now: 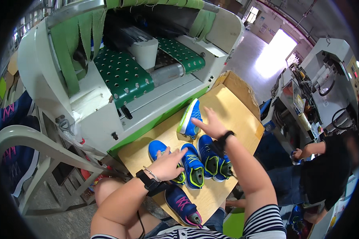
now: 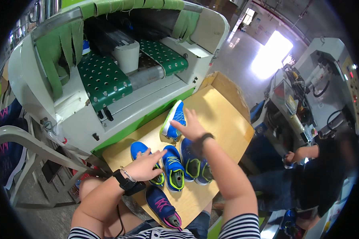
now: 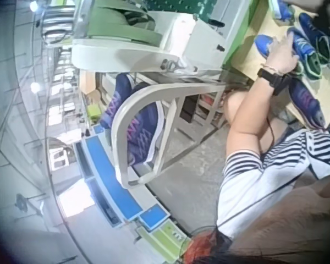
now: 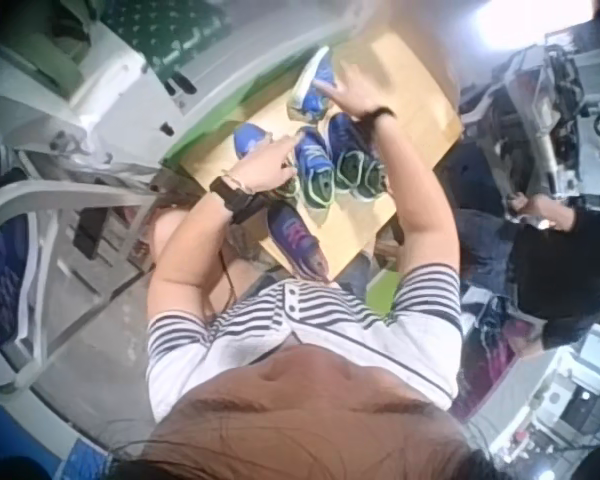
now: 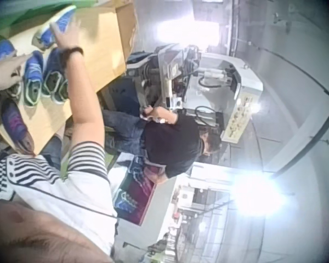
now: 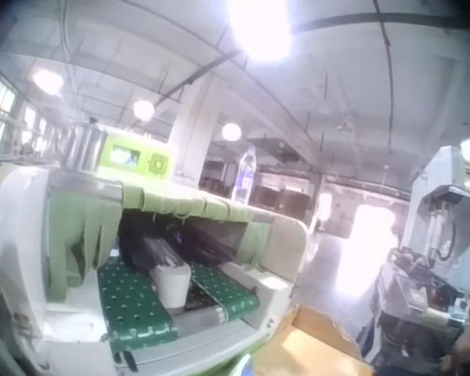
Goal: The recorder is inspecting and moving shoes onto a conveyor belt for a quality control or manufacturing process.
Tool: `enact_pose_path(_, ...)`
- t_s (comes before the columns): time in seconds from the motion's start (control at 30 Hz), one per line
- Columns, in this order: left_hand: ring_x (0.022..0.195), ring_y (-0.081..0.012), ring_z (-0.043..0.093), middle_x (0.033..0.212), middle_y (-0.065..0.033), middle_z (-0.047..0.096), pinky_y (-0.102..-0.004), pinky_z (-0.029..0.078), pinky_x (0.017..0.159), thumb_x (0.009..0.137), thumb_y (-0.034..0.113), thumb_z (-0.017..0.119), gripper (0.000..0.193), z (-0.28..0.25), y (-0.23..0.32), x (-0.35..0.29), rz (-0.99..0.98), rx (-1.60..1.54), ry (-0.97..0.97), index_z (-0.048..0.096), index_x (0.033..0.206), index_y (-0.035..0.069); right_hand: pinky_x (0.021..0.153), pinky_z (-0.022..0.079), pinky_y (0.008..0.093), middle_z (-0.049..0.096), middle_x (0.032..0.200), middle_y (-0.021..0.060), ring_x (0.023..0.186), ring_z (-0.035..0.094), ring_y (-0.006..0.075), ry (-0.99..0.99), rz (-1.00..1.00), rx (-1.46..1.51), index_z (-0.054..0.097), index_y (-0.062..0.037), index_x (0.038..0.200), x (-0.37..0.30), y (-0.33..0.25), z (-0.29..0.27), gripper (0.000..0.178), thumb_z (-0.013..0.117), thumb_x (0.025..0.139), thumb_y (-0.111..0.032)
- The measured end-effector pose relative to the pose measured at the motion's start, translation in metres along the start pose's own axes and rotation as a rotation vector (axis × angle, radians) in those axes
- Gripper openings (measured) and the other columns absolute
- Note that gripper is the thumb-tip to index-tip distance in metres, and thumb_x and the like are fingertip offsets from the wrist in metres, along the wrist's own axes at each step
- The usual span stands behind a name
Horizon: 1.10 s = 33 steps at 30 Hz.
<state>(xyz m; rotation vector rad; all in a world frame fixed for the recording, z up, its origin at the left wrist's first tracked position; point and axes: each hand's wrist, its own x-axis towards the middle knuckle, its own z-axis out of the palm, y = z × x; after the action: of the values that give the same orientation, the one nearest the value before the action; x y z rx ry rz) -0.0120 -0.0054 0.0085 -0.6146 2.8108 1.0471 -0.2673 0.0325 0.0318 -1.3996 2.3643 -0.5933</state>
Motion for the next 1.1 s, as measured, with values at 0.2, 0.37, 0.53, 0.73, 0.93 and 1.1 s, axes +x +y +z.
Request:
enact_pose_path(0.2,0.135,-0.0306,0.042,0.144,-0.0238,0.042,-0.0382,0.037,0.108,0.089,0.016,0.067,0.085,-0.012,-0.022,0.021,0.187,-1.002,-0.112,0.013,0.154,0.010,0.107,0.033,0.0572,0.034,0.142,0.0273,0.128,0.041,0.0489,0.132,0.364,-0.006,0.030,-0.0114,0.147,0.068,0.002,0.076,0.102,0.076,0.063,-0.046)
enact_pose_path(0.37,0.133,-0.0222,0.043,0.145,-0.0157,0.043,-0.0325,0.034,0.110,0.100,0.025,0.055,0.054,-0.050,-0.039,0.006,-0.060,-1.100,0.694,0.036,0.145,0.000,0.101,0.044,0.0405,0.042,0.137,0.0269,0.123,0.050,0.0388,-0.251,0.231,0.481,0.043,-0.0041,0.139,0.016,-0.069,0.000,0.084,0.075,0.068,-0.035)
enact_pose_path(0.53,0.147,-0.0385,0.008,0.157,-0.0274,0.012,-0.0411,0.013,0.118,0.099,0.049,0.046,0.074,-0.046,-0.035,-0.005,-0.020,-0.742,0.615,0.026,0.149,-0.002,0.102,0.039,0.0492,0.034,0.148,0.0228,0.133,0.041,0.0373,-0.137,-0.505,-0.212,0.045,-0.0109,0.139,-0.103,-0.130,-0.015,0.074,0.073,0.079,-0.043)
enact_pose_path(0.73,0.144,-0.0434,0.017,0.155,-0.0298,0.017,-0.0444,0.019,0.117,0.096,0.052,0.048,0.065,-0.016,-0.054,0.012,-0.166,-0.585,0.414,0.045,0.140,0.004,0.110,0.035,0.0404,0.033,0.146,0.0279,0.132,0.040,0.0404,-0.017,-0.477,0.198,0.034,0.0003,0.143,-0.133,-0.093,-0.003,0.076,0.073,0.080,-0.013)
enact_pose_path(0.93,0.142,-0.0396,0.026,0.146,-0.0299,0.035,-0.0407,0.024,0.115,0.100,0.044,0.046,0.051,-0.032,-0.058,0.004,-0.090,-0.578,0.413,0.057,0.121,0.000,0.097,0.046,0.0324,0.054,0.130,0.0181,0.117,0.056,0.0229,-0.170,-0.093,0.632,0.035,0.0037,0.142,-0.142,-0.084,0.027,0.074,0.075,0.084,-0.018)
enact_pose_path(1.1,0.114,-0.0157,0.051,0.126,-0.0094,0.056,-0.0293,0.039,0.100,0.101,0.035,0.051,0.041,-0.047,-0.035,-0.013,-0.120,-0.933,0.200,0.059,0.119,-0.001,0.081,0.053,0.0342,0.064,0.109,0.0151,0.092,0.066,0.0259,-0.034,-0.262,0.429,0.056,-0.0028,0.127,-0.163,-0.116,0.027,0.040,0.065,0.089,-0.010)
